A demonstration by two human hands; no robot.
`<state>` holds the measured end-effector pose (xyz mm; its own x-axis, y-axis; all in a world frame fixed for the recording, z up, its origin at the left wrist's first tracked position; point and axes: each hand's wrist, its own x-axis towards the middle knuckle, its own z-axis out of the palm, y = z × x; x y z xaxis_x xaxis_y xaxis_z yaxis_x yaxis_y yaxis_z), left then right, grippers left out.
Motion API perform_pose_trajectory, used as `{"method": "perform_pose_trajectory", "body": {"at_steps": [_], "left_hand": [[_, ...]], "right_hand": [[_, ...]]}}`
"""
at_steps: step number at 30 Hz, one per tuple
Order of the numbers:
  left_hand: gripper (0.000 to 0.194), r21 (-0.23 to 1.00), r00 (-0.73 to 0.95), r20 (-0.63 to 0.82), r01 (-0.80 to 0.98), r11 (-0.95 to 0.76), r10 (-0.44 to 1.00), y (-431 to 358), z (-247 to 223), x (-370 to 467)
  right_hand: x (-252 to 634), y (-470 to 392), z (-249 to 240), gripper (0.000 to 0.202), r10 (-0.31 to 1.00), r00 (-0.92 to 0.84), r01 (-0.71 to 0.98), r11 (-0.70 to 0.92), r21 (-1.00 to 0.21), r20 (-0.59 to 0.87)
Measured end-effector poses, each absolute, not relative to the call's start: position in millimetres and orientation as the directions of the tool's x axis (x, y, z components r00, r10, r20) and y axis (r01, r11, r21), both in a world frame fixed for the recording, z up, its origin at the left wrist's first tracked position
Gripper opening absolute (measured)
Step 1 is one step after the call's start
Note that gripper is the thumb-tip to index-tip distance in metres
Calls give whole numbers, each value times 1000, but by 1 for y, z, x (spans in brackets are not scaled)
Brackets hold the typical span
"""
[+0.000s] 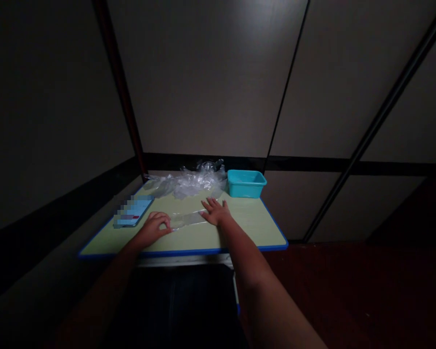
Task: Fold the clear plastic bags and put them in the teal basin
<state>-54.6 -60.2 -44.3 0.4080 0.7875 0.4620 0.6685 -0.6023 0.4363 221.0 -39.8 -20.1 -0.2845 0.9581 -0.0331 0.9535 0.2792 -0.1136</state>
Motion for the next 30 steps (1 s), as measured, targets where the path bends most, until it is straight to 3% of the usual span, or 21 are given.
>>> {"method": "perform_pose_trajectory", "body": {"at_steps": [9, 18, 30], "left_hand": [[19, 454, 480, 436, 613, -647, 761, -56, -42, -57], [17, 436, 577, 357, 592, -678, 734, -57, -41, -57], [15, 560, 472, 376, 569, -601, 797, -60, -37, -56]], "right_hand": [[232, -52, -23, 68, 957, -290, 948, 291, -126, 28], [232, -57, -26, 63, 957, -223, 959, 250, -135, 187], [232, -57, -26, 62, 968, -180, 970, 205, -133, 176]]}}
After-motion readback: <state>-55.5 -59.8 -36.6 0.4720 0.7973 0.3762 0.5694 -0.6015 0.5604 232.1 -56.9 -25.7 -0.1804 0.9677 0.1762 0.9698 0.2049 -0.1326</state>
